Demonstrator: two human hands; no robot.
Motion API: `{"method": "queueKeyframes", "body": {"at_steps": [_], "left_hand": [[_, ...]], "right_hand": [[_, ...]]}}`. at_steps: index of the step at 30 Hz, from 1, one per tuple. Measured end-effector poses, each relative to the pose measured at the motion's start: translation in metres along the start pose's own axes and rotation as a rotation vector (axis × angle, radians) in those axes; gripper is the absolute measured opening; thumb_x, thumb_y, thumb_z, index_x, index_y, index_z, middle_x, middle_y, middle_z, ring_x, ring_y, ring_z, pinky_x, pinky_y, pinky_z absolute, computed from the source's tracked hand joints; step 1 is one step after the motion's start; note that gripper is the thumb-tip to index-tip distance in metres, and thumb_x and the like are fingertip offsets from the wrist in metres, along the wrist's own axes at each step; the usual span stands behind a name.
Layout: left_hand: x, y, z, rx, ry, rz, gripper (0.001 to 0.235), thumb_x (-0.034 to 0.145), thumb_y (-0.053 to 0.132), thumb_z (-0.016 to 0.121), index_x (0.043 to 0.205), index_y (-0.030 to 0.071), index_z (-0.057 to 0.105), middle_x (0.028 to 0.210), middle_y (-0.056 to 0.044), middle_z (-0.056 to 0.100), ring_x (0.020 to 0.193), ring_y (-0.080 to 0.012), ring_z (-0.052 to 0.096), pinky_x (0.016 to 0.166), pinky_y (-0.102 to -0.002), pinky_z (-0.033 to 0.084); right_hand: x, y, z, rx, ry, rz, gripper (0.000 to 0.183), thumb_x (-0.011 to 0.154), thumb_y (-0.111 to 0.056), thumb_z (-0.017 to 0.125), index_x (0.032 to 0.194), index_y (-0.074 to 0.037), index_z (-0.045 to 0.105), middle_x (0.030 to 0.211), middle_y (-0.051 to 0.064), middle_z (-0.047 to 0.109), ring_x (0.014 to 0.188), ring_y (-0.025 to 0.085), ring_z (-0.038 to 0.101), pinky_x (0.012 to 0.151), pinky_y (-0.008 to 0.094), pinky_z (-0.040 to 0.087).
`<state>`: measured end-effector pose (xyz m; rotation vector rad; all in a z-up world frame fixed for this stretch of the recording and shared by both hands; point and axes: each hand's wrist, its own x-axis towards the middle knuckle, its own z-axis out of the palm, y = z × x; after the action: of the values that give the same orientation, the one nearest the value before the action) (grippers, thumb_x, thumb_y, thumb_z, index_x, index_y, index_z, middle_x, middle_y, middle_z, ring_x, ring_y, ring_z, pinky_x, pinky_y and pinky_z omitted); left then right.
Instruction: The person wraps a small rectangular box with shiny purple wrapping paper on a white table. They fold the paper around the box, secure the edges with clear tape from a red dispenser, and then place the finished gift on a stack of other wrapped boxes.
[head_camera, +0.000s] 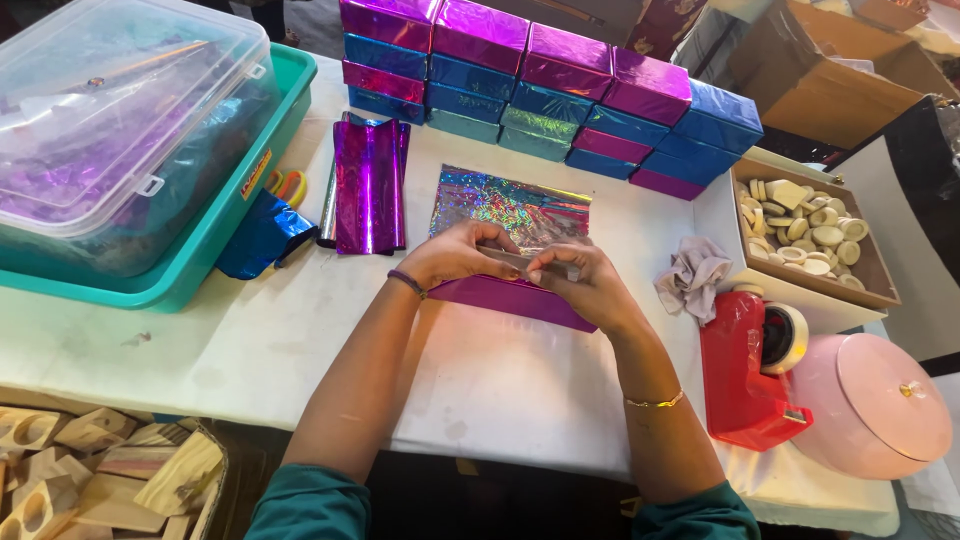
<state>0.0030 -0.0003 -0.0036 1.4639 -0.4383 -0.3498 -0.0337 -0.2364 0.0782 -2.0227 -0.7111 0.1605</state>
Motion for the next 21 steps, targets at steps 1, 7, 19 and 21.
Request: {"method": "queueKeyframes", "body": {"at_steps": [1,7,19,21], "left_hand": [[-0.001,0.001,0.001,-0.001,0.002,-0.001,0.032,0.076,0.004,0.086,0.104,0.001,0.072,0.099,-0.005,0.075,0.091,-0.0112,0.071,0.082,-0.025,0.057],[0.0,0.0,0.0,-0.013,-0.005,0.006,0.033,0.075,0.005,0.086,0.104,0.002,0.072,0.098,-0.004,0.075,0.09,-0.0107,0.072,0.082,-0.024,0.057],[0.001,-0.001,-0.001,0.04,0.009,-0.002,0.034,0.075,0.009,0.088,0.105,0.002,0.072,0.097,-0.004,0.074,0.088,-0.0095,0.069,0.079,-0.024,0.055],[0.0,-0.001,0.0,0.012,0.0,-0.001,0.034,0.075,0.008,0.088,0.104,0.002,0.072,0.098,-0.004,0.075,0.089,-0.0099,0.07,0.08,-0.024,0.056]], "right_hand": [[0.001,0.004,0.0,0.0,-0.002,0.0,0.006,0.088,-0.008,0.078,0.091,-0.003,0.076,0.085,0.003,0.069,0.085,0.013,0.062,0.079,0.028,0.049],[0.003,0.022,0.0,0.069,-0.03,-0.053,0.008,0.088,-0.006,0.078,0.09,0.001,0.074,0.106,0.006,0.062,0.105,0.014,0.06,0.093,0.027,0.047],[0.007,0.031,0.006,0.265,-0.034,0.034,0.01,0.083,-0.004,0.08,0.089,0.002,0.075,0.111,0.002,0.058,0.118,0.01,0.058,0.097,0.026,0.048],[0.006,0.031,0.007,0.056,0.009,-0.023,0.01,0.082,-0.002,0.083,0.089,0.003,0.077,0.11,0.005,0.057,0.108,0.016,0.06,0.095,0.028,0.048]]}}
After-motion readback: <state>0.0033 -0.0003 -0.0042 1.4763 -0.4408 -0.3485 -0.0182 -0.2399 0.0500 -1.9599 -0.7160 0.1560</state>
